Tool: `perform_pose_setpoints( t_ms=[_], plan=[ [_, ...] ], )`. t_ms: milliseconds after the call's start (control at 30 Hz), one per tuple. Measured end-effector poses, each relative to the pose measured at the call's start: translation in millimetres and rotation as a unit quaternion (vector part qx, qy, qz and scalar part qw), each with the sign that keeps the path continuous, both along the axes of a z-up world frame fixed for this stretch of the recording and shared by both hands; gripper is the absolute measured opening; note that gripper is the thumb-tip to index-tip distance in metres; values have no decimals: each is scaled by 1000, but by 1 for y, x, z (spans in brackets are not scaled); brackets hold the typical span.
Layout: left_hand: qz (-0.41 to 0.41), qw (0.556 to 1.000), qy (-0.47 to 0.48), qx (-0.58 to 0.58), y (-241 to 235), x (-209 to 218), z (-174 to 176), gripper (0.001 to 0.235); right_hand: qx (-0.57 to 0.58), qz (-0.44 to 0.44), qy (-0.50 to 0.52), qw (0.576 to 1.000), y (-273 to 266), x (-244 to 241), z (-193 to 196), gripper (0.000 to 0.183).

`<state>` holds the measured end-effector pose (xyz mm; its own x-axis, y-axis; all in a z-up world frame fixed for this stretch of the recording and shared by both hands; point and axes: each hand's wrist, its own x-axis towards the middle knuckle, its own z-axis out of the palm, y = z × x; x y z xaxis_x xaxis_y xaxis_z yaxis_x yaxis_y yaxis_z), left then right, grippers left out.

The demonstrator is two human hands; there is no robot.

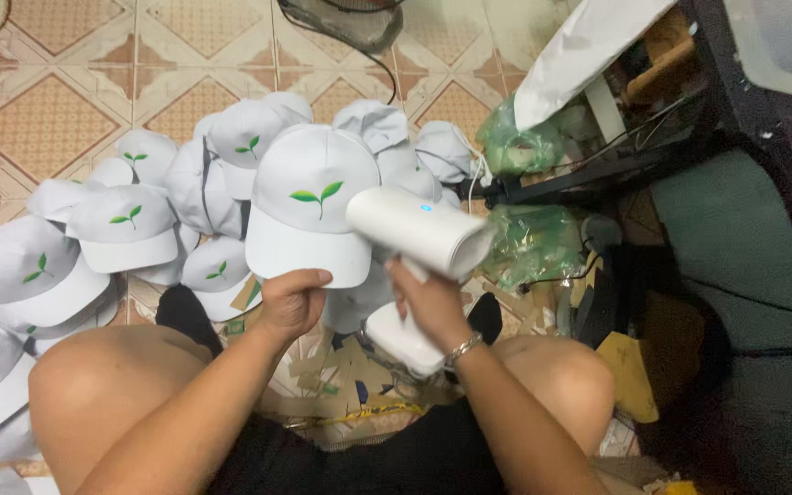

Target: The person sits on the floor and processes white baseball caps with a green leaf logo. They stuff each cap with a plush toy, use a hair dryer to heat the logo area, spray the cap with an aerosol can, and then remove the toy before moving to the next cap.

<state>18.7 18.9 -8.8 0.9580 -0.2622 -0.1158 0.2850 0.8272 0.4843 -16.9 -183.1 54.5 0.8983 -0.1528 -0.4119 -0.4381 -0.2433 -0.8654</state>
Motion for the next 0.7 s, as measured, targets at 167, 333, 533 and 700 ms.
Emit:
perform_pose_setpoints(
  t_ms=[167,333,533,700],
  plan=[
    [-9,1000,-26,-2,5,2,-8,66,85,-7,-44,995,-4,-2,-6,19],
    [0,999,-35,-17,11,9,-1,69,123,-20,-72,990,-12,-2,-13,28],
    [78,996,-24,-22,34,23,51,73,-62,-28,-86,994,-31,7,6,21],
    [67,987,-51,-137,45,25,86,88,197,-146,-135,960,-62,14,25,12]
  ],
)
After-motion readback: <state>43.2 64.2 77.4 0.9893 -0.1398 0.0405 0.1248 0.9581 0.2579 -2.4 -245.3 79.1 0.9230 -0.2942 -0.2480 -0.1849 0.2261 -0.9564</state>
